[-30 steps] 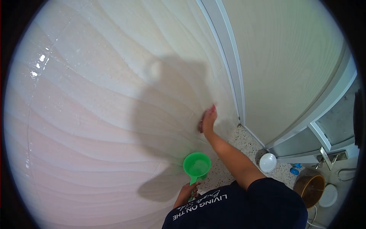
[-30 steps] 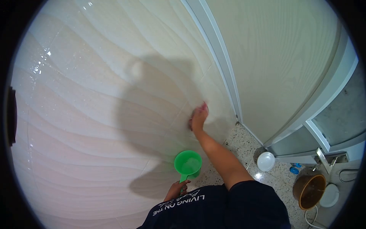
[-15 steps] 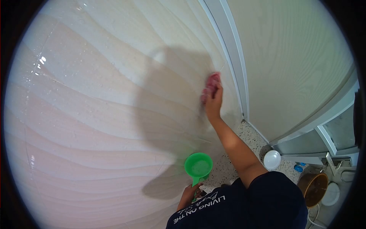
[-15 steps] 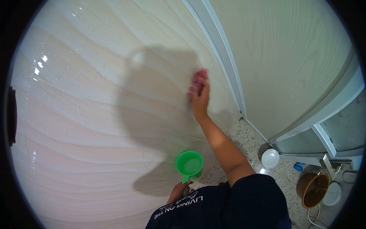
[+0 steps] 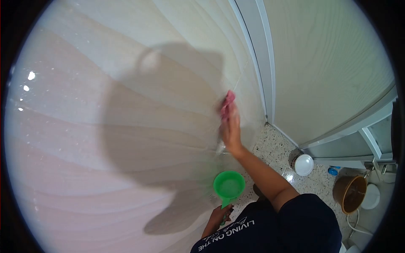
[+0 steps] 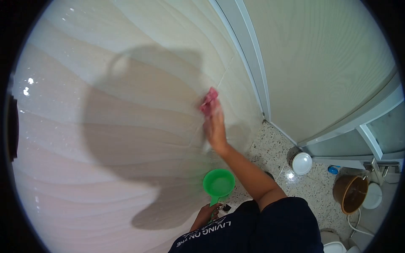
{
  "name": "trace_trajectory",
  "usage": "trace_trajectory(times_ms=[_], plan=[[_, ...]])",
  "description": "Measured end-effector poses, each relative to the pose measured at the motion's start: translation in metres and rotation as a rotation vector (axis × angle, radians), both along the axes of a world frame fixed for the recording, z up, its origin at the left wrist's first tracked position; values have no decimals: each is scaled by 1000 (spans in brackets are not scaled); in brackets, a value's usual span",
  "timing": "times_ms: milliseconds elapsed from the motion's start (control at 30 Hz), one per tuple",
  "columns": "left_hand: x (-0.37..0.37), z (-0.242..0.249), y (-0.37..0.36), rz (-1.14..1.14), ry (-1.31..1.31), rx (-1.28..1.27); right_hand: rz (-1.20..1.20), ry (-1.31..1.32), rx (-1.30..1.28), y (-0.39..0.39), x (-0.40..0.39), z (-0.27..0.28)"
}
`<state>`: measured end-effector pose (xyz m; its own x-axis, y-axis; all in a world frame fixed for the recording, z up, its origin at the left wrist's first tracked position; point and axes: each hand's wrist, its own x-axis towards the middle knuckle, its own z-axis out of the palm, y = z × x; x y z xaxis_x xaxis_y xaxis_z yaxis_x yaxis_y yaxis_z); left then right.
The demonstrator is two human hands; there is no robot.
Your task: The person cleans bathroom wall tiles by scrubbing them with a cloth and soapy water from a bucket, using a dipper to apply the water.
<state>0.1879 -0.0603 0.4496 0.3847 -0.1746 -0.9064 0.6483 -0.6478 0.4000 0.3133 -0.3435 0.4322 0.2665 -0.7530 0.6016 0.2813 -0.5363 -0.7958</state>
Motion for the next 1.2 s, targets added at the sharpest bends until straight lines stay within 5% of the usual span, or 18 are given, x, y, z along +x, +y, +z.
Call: trace_trajectory(times_ms=[133,200,267,333,400,633,700,733,800,833,900,933,1000,1200], plan=[[7,-16,5,-11,-5,-23,-283,92,289,-27,30,-89],[11,-34,12,-11,25,-45,-114,159,766,-14,34,-165],[15,-44,12,-34,25,-8,166,140,1438,15,14,-167],[19,-51,9,-46,43,-1,124,283,1000,66,13,-207],[18,-56,8,-50,67,18,31,222,568,87,-6,-143],[23,-101,-15,-3,138,52,64,68,401,-31,32,-141],[20,-116,-30,56,142,78,-373,336,288,-71,54,-193],[20,-125,-36,64,150,88,-366,347,295,-82,61,-222],[18,-145,-43,69,149,97,-183,19,923,-93,67,-280],[17,-154,-48,81,162,114,-178,38,939,-90,64,-304],[17,-166,-54,115,148,138,36,-107,1520,-72,55,-346],[15,-170,-55,124,158,155,33,-93,1538,-53,52,-367],[16,-176,-56,132,152,146,-71,418,1079,-11,50,-397],[12,-182,-56,119,182,184,-56,74,394,-80,38,-215]])
